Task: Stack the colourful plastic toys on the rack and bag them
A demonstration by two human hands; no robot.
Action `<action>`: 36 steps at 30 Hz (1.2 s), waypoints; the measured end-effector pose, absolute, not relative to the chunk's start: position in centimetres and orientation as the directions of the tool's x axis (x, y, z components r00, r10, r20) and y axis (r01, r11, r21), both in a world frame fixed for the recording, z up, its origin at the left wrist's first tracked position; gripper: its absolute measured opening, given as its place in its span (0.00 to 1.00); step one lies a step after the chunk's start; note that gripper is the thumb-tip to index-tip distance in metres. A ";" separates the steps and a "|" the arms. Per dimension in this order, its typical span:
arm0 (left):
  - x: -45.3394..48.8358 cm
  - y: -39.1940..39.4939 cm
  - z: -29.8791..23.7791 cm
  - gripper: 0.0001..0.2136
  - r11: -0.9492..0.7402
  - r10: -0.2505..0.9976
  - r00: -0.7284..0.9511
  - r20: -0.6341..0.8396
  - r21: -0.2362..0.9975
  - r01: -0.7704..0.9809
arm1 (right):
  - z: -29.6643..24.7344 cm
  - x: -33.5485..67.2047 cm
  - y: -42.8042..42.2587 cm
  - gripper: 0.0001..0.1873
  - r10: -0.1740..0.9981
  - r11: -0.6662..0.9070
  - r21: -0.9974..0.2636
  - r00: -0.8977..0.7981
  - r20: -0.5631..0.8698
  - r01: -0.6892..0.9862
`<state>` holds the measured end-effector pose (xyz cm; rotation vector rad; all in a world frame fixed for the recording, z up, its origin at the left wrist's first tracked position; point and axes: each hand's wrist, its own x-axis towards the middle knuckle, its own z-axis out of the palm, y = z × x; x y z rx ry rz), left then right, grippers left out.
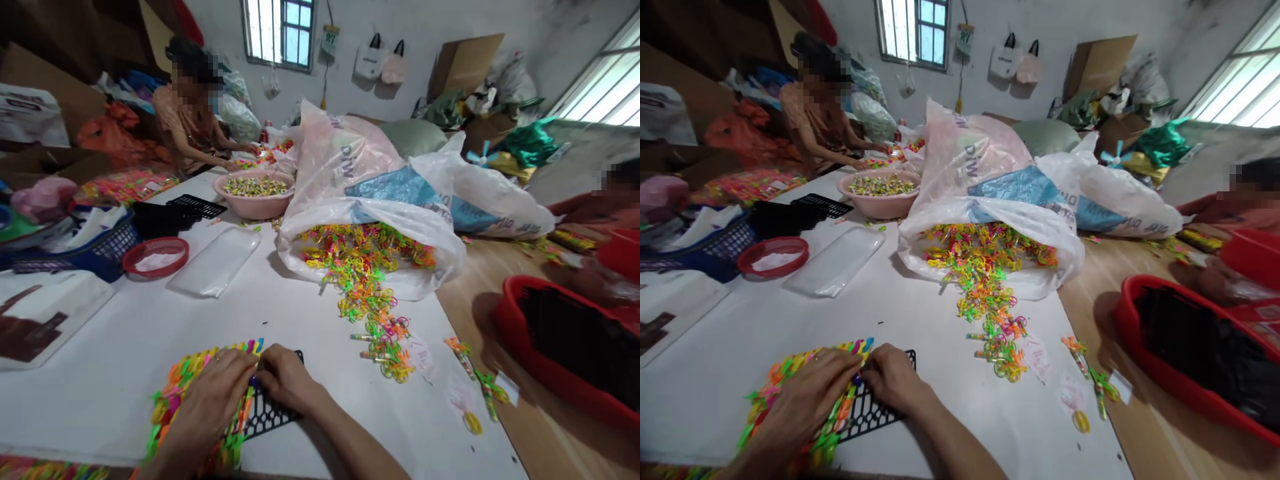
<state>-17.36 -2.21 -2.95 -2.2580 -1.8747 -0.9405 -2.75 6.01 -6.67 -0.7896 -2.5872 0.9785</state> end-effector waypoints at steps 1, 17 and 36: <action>-17.4 -2.2 -3.0 0.08 -0.271 0.866 0.079 0.493 0.330 0.904 | -6.2 -1.9 7.1 0.08 0.550 0.630 -0.691 -0.832 0.074 0.355; -17.0 -1.7 -2.9 0.08 -0.181 0.896 0.016 0.444 0.332 0.926 | -3.9 3.8 17.7 0.15 0.710 0.699 -0.154 -0.650 0.272 0.699; -16.3 -1.4 -0.7 0.08 -0.045 0.956 -0.059 0.286 0.345 0.937 | -4.9 4.2 9.7 0.08 0.920 0.268 -0.688 -0.392 -0.026 0.674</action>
